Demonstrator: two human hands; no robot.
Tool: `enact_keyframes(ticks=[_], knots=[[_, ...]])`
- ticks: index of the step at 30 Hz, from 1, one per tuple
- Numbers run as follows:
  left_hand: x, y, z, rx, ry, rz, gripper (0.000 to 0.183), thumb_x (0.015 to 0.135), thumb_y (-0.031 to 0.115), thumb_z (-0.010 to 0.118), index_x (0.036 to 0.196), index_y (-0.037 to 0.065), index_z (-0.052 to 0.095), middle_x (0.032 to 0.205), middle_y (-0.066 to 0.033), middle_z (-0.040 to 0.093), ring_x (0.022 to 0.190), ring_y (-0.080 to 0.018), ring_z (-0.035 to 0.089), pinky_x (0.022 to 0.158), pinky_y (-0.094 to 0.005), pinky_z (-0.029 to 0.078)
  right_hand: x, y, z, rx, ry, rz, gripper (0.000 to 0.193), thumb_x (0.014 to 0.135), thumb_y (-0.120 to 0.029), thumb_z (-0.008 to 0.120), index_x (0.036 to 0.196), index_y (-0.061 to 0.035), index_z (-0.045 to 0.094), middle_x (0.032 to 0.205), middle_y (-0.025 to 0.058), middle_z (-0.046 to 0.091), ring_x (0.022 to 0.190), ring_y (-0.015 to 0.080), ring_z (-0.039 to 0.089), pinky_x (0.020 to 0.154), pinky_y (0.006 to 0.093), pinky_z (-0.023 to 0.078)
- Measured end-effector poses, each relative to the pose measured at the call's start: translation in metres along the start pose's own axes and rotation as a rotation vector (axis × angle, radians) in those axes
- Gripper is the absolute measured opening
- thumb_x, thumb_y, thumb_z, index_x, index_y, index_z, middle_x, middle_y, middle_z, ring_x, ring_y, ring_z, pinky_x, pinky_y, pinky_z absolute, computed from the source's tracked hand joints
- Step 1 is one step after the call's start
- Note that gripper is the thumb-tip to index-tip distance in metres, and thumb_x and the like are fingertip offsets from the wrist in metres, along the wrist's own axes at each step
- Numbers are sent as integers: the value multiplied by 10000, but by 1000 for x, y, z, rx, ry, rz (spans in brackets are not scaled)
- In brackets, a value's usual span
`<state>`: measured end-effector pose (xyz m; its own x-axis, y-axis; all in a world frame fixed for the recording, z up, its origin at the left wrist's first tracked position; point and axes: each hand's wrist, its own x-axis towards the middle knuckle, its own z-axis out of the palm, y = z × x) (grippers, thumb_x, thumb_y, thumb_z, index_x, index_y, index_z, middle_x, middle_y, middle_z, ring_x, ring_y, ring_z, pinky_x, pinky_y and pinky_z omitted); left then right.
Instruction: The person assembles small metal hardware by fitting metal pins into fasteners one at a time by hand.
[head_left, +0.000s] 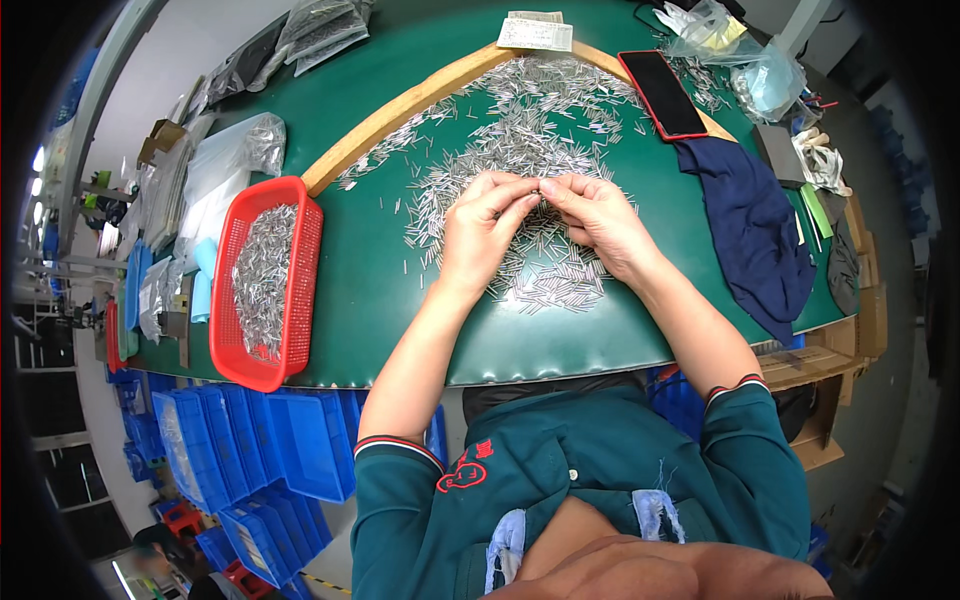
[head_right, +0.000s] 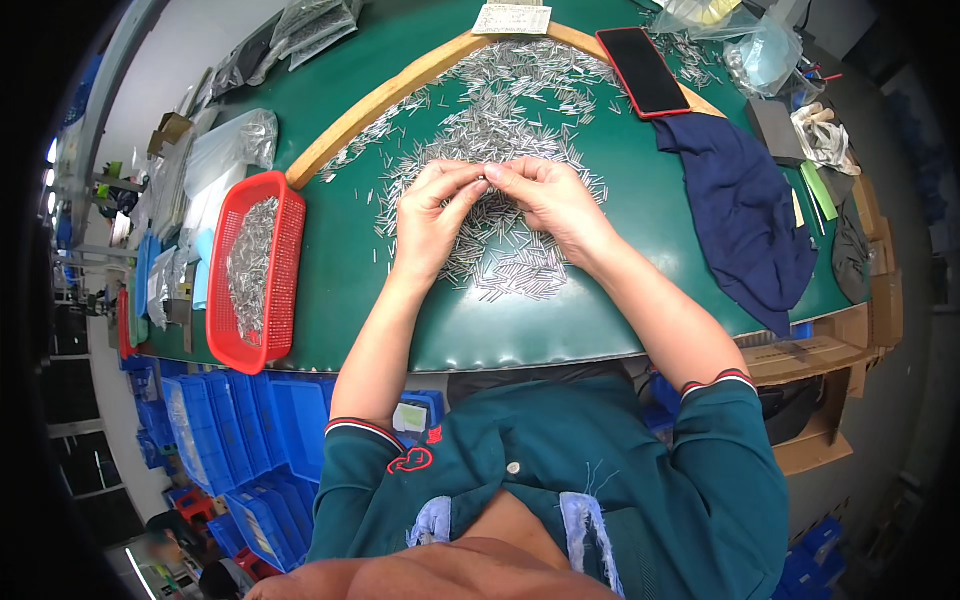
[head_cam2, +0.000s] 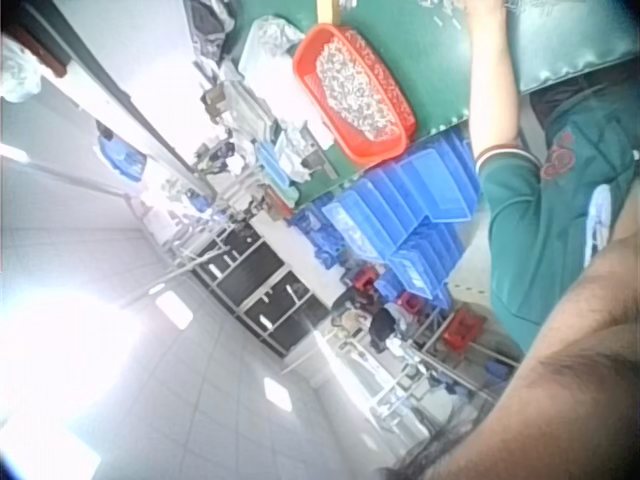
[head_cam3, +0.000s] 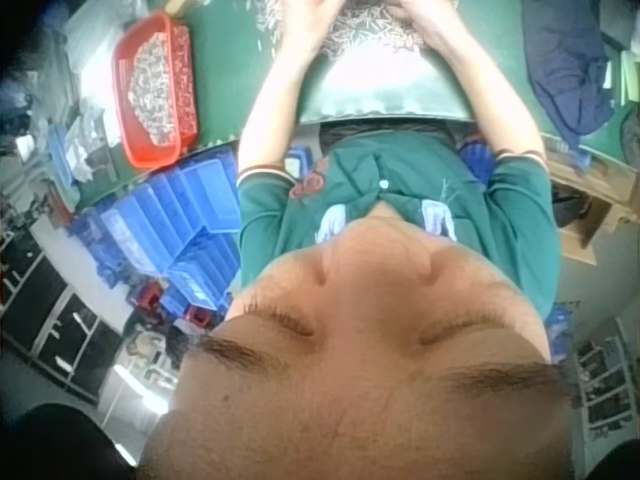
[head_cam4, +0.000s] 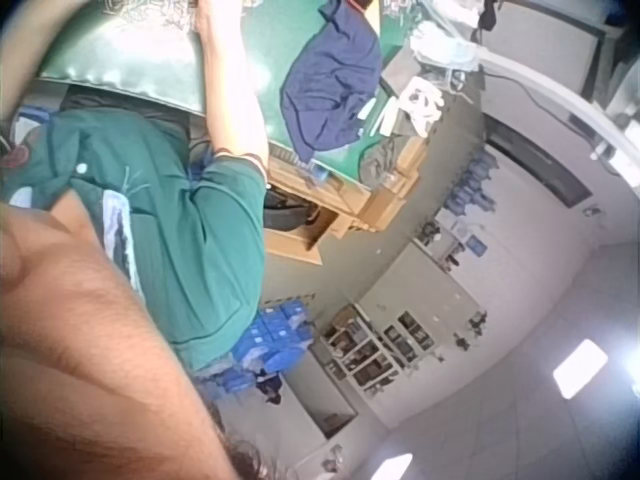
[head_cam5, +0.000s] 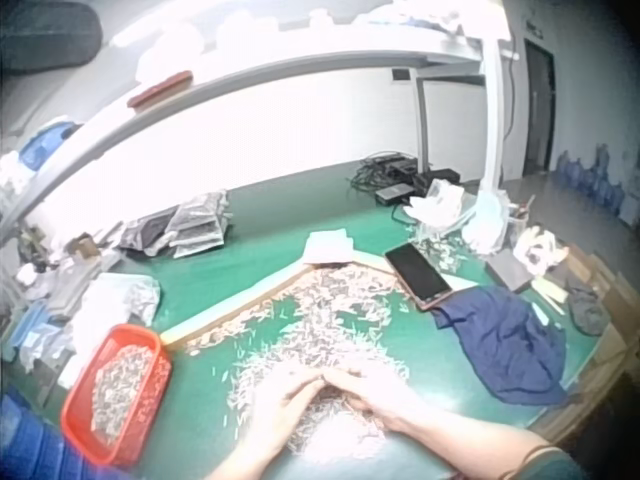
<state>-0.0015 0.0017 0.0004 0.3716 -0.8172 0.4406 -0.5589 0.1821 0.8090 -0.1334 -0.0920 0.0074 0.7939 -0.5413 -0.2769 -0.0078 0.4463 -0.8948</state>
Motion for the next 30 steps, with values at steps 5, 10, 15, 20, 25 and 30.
enact_keyframes(ticks=[5,10,15,20,25,30], knots=[[-2,-2,5,29,15,-15,232,747,49,637,974,95,654,834,-39,579,739,-132,555,658,-237,452,-3,-1,8,-72,62,-123,251,836,-267,586,881,-22,616,718,-4,572,664,27,486,588,174,387],[-1,-1,5,-3,12,-46,262,753,50,633,1008,110,646,839,-37,574,742,-123,550,658,-229,448,1,4,3,-207,133,-309,270,866,-228,543,900,23,636,833,44,632,811,64,540,746,204,418],[0,-8,4,-179,-4,-129,264,774,28,606,1028,92,636,861,-49,570,748,-105,548,666,-225,455,2,5,3,-294,121,-438,272,875,-217,526,901,29,639,837,57,642,804,73,555,738,216,433],[2,-5,3,-439,-45,-262,253,793,25,585,1044,46,616,908,-58,578,740,-95,559,677,-205,467,2,4,4,-278,108,-470,269,880,-209,516,899,30,639,831,62,644,797,77,561,734,222,439],[4,5,2,-652,-63,-498,247,802,27,576,1048,25,608,921,-63,596,754,-100,573,678,-206,473,-1,1,5,-211,58,-456,265,884,-199,508,891,32,638,808,65,642,768,83,572,710,221,449],[1,-5,3,-332,-44,-247,270,789,37,588,1056,63,612,853,-57,625,738,-116,592,650,-226,477,1,6,6,-277,107,-513,232,847,-190,567,876,31,634,751,50,631,723,73,565,666,204,442]])
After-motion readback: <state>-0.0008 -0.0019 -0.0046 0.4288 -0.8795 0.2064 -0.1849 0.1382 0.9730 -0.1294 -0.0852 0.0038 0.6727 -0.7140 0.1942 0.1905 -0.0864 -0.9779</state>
